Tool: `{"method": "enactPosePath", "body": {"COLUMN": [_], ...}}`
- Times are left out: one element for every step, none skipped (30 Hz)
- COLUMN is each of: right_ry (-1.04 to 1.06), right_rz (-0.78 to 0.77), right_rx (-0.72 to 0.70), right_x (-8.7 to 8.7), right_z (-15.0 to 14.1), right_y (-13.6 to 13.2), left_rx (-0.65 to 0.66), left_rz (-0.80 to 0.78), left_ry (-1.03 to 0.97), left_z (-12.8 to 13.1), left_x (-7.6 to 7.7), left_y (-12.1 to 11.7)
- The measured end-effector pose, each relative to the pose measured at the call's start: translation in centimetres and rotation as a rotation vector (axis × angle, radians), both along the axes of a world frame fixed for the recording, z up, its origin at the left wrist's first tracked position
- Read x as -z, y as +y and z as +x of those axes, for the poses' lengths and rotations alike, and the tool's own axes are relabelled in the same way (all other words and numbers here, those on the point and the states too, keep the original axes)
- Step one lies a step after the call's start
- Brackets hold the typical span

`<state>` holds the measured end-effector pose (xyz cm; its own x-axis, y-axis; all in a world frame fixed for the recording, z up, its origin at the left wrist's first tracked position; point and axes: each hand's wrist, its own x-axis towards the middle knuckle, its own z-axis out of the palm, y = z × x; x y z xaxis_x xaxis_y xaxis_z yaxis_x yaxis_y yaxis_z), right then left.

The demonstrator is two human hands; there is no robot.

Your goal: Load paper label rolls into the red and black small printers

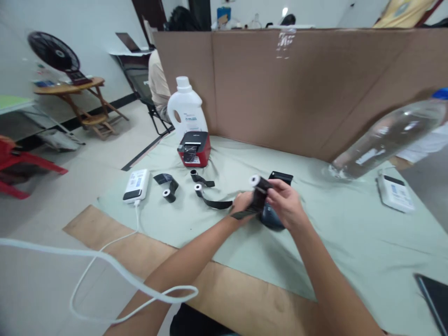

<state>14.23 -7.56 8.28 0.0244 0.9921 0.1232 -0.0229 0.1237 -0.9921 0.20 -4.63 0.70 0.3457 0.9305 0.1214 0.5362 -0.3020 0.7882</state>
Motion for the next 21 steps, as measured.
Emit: {"method": "enactPosePath", "body": {"right_ry": [0.024, 0.018, -0.019, -0.085, -0.175, -0.281, -0.391, -0.496, -0.590, -0.668, -0.728, -0.774, -0.810, -0.836, -0.855, -0.867, -0.875, -0.879, -0.880, -0.879, -0.880], "right_rz": [-0.027, -0.031, -0.024, -0.007, 0.013, 0.032, 0.050, 0.069, 0.090, 0.115, 0.139, 0.158, 0.167, 0.169, 0.165, 0.159, 0.151, 0.142, 0.130, 0.116, 0.103], "right_rx": [0.054, 0.109, 0.154, 0.193, 0.221, 0.241, 0.250, 0.253, 0.255, 0.255, 0.251, 0.242, 0.231, 0.219, 0.206, 0.195, 0.190, 0.191, 0.192, 0.194, 0.195], "right_x": [0.7, 1.4, 2.1, 2.7, 3.1, 3.6, 3.9, 4.1, 4.2, 4.3, 4.2, 4.2, 4.1, 4.1, 4.1, 4.1, 4.2, 4.3, 4.4, 4.5, 4.7], "right_z": [2.5, 4.7, 6.3, 7.5, 8.2, 8.6, 8.7, 8.5, 8.3, 8.1, 7.9, 7.7, 7.7, 7.7, 7.7, 7.8, 7.8, 7.9, 7.9, 7.9, 7.9], "right_y": [-0.6, -1.1, -1.5, -1.6, -1.6, -1.5, -1.3, -1.0, -0.7, -0.5, -0.3, -0.2, -0.1, -0.1, 0.0, 0.0, 0.1, 0.1, 0.2, 0.2, 0.3], "left_rx": [0.015, 0.008, -0.008, -0.022, -0.026, -0.021, -0.012, 0.004, 0.022, 0.040, 0.056, 0.071, 0.083, 0.093, 0.100, 0.108, 0.116, 0.122, 0.127, 0.130, 0.131], "left_rz": [0.044, 0.077, 0.110, 0.150, 0.189, 0.226, 0.262, 0.298, 0.329, 0.355, 0.374, 0.387, 0.396, 0.400, 0.402, 0.403, 0.402, 0.398, 0.392, 0.386, 0.381], "left_ry": [0.036, 0.042, 0.038, 0.036, 0.030, 0.018, 0.005, -0.006, -0.014, -0.018, -0.020, -0.021, -0.021, -0.021, -0.023, -0.027, -0.032, -0.037, -0.042, -0.047, -0.050], "left_z": [0.0, 0.1, 0.1, 0.1, 0.1, 0.1, 0.1, 0.1, 0.0, 0.0, -0.1, -0.1, -0.1, -0.2, -0.2, -0.1, -0.1, -0.1, -0.1, -0.1, -0.1], "left_x": [0.0, 0.1, 0.1, 0.1, 0.1, 0.1, 0.1, 0.1, 0.1, 0.2, 0.2, 0.3, 0.4, 0.5, 0.5, 0.5, 0.5, 0.5, 0.5, 0.5, 0.5], "left_y": [-0.2, -0.4, -0.6, -0.8, -1.0, -1.1, -1.2, -1.2, -1.3, -1.3, -1.3, -1.3, -1.3, -1.3, -1.3, -1.3, -1.3, -1.3, -1.3, -1.4, -1.4]}}
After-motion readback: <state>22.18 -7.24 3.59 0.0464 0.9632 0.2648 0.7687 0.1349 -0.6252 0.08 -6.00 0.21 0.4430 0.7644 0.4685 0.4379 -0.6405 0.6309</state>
